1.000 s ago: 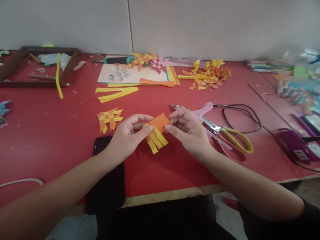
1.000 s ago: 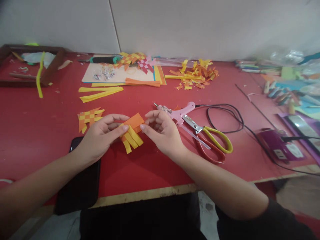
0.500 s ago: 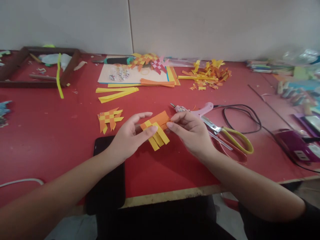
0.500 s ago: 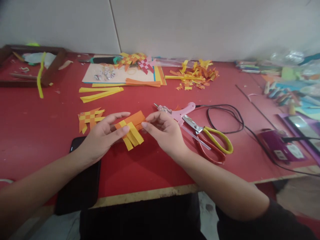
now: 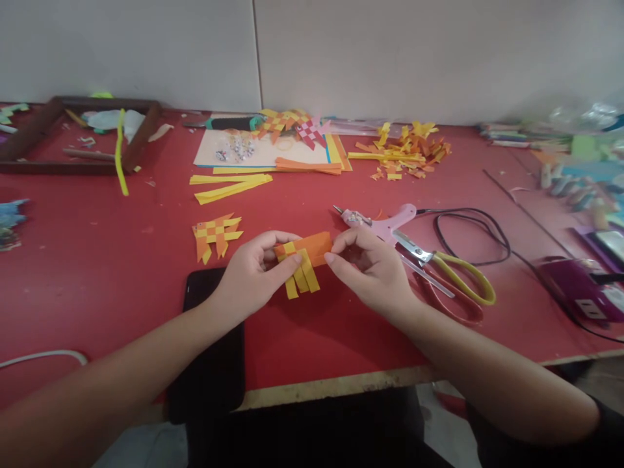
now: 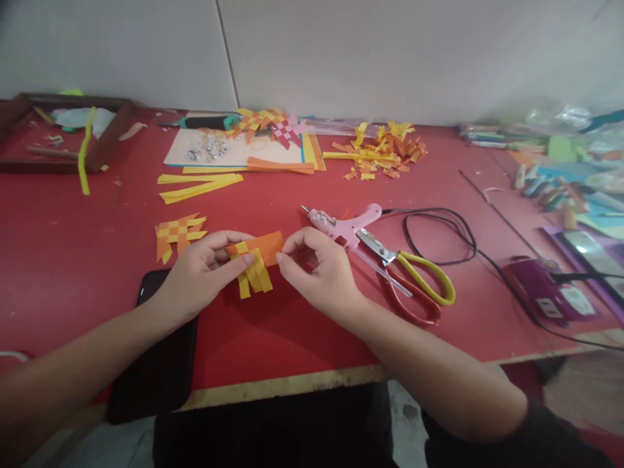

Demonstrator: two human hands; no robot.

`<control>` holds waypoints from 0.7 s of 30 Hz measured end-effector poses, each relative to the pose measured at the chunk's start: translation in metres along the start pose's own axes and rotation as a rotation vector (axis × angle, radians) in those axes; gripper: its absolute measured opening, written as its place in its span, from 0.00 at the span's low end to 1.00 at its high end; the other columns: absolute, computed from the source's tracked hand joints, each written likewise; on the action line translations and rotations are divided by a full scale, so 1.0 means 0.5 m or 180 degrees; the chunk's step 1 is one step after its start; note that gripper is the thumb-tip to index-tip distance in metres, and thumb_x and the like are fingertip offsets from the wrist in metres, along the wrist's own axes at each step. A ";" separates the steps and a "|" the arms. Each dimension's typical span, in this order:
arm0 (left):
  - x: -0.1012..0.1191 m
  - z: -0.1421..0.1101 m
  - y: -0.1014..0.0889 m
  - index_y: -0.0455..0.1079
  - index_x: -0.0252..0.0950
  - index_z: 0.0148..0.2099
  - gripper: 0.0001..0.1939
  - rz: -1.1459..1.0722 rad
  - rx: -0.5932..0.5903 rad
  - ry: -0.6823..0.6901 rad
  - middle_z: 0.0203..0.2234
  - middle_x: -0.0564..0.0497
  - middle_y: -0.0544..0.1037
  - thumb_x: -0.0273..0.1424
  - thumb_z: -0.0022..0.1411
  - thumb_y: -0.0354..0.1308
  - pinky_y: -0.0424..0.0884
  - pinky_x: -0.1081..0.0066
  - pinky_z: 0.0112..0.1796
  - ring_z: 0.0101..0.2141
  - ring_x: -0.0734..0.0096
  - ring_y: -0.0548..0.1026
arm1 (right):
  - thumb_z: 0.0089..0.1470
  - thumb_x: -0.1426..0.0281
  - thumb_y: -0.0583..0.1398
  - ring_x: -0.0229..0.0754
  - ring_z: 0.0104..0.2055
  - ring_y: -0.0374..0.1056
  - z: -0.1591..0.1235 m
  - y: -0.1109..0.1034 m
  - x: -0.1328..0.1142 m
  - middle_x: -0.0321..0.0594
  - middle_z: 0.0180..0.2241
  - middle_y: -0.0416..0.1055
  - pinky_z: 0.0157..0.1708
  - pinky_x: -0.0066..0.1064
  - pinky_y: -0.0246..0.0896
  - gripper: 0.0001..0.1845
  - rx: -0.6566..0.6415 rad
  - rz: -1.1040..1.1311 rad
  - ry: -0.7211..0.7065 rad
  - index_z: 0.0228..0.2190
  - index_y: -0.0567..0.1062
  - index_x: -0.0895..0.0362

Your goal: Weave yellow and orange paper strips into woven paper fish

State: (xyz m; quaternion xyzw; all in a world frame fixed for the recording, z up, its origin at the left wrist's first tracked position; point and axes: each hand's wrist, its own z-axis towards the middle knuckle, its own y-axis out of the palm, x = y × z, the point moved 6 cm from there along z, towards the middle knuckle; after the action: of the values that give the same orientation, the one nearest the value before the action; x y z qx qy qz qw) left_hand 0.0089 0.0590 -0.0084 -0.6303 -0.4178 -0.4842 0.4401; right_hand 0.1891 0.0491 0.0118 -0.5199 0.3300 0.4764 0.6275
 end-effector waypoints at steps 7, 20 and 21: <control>0.000 -0.002 -0.003 0.72 0.39 0.52 0.20 -0.0104 -0.0057 0.0110 0.37 0.50 0.81 0.36 0.59 0.67 0.72 0.75 0.29 0.32 0.71 0.78 | 0.52 0.66 0.67 0.35 0.26 0.72 0.001 0.013 0.028 0.31 0.29 0.71 0.28 0.30 0.69 0.17 -0.0315 0.0746 0.0499 0.37 0.63 0.52; -0.023 0.008 -0.008 0.73 0.42 0.55 0.15 -0.0655 0.0102 -0.0021 0.24 0.55 0.74 0.34 0.67 0.59 0.69 0.74 0.30 0.30 0.71 0.75 | 0.52 0.65 0.67 0.37 0.30 0.74 -0.004 0.024 0.040 0.33 0.30 0.73 0.33 0.33 0.70 0.23 -0.0467 0.0956 0.0851 0.45 0.62 0.52; -0.022 0.008 -0.008 0.74 0.42 0.54 0.14 -0.0638 0.0109 0.0014 0.25 0.55 0.74 0.33 0.67 0.58 0.68 0.74 0.30 0.29 0.72 0.74 | 0.52 0.66 0.66 0.37 0.30 0.73 -0.004 0.023 0.039 0.32 0.30 0.72 0.32 0.32 0.69 0.22 -0.0442 0.0896 0.0848 0.45 0.62 0.52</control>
State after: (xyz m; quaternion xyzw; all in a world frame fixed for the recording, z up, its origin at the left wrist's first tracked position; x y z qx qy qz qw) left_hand 0.0041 0.0629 -0.0191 -0.5767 -0.4860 -0.5200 0.4011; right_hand 0.1850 0.0522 -0.0102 -0.5691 0.4458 0.5080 0.4682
